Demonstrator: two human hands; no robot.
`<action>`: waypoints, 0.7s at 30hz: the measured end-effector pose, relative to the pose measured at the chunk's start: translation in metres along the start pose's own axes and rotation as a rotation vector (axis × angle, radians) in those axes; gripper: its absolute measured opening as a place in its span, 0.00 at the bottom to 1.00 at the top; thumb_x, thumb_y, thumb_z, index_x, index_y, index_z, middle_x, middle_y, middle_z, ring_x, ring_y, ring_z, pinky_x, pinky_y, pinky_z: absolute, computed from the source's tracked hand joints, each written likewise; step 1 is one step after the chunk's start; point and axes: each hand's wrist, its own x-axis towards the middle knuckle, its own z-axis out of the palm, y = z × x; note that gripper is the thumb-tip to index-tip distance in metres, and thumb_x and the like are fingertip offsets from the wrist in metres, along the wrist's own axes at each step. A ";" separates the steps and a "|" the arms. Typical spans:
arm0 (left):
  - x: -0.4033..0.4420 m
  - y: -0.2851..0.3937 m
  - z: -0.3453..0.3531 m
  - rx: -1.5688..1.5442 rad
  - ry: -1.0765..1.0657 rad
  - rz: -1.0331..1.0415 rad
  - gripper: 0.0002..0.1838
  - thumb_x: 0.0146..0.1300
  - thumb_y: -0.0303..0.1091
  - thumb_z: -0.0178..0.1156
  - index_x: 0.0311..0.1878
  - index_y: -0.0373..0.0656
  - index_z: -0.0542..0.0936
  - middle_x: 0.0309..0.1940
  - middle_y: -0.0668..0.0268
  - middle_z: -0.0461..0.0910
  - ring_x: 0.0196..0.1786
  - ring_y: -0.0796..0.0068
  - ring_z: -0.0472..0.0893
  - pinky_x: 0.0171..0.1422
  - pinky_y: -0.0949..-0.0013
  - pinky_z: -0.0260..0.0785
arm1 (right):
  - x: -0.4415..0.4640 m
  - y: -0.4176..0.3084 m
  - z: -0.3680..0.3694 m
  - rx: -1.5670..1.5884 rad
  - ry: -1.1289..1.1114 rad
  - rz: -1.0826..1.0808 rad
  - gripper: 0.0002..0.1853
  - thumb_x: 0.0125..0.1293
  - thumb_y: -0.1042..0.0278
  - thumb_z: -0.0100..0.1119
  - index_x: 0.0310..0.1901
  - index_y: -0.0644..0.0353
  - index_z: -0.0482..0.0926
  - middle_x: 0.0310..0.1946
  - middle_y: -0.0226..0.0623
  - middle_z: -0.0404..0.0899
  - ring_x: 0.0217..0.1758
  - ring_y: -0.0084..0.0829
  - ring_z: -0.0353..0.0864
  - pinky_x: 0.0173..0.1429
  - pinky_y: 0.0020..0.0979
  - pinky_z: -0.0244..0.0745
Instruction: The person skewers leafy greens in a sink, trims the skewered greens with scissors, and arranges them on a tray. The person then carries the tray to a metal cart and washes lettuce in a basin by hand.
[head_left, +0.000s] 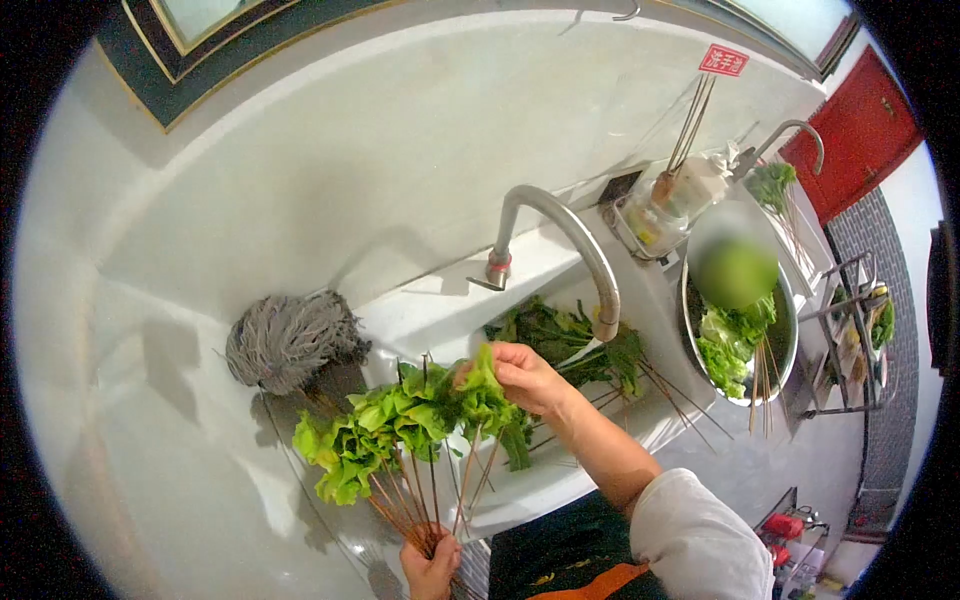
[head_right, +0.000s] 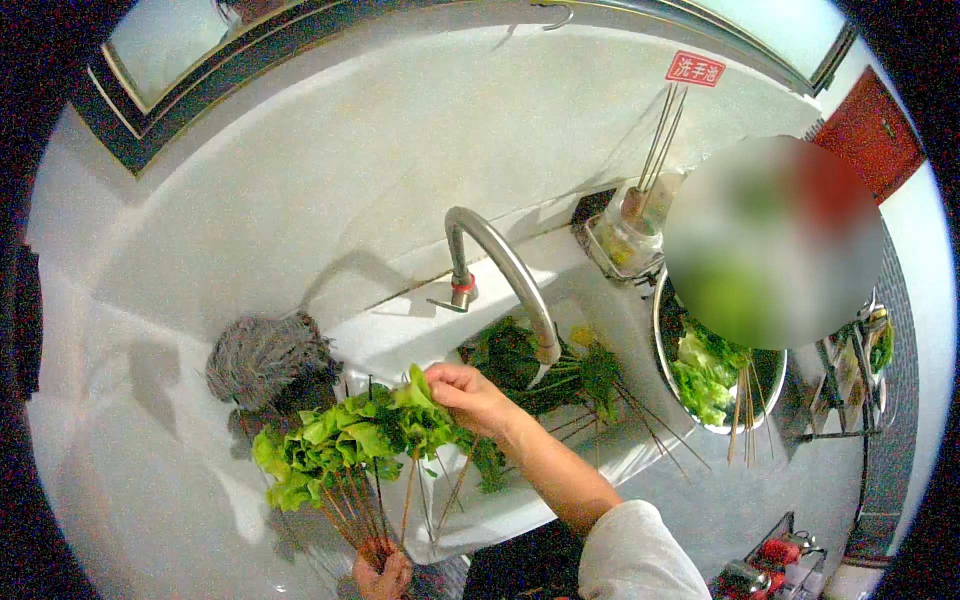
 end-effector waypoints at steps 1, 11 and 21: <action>0.002 -0.006 -0.006 0.004 -0.004 0.005 0.11 0.55 0.28 0.53 0.19 0.46 0.64 0.11 0.77 0.57 0.12 0.88 0.53 0.16 0.79 0.44 | 0.000 0.001 -0.004 -0.086 -0.034 -0.005 0.13 0.55 0.59 0.53 0.32 0.62 0.72 0.32 0.38 0.72 0.41 0.34 0.70 0.46 0.33 0.64; -0.005 0.005 -0.003 0.039 -0.100 0.031 0.09 0.56 0.26 0.50 0.23 0.46 0.63 0.13 0.76 0.57 0.12 0.88 0.52 0.15 0.80 0.45 | -0.017 0.004 0.011 0.101 0.083 0.117 0.12 0.54 0.61 0.53 0.33 0.63 0.74 0.37 0.38 0.71 0.46 0.29 0.66 0.50 0.29 0.61; -0.006 0.008 0.010 -0.019 -0.186 0.139 0.07 0.59 0.29 0.45 0.26 0.43 0.61 0.12 0.73 0.54 0.11 0.86 0.51 0.14 0.79 0.48 | -0.021 0.012 0.025 -0.161 0.048 0.006 0.16 0.54 0.65 0.54 0.42 0.64 0.72 0.46 0.35 0.68 0.48 0.28 0.67 0.53 0.30 0.61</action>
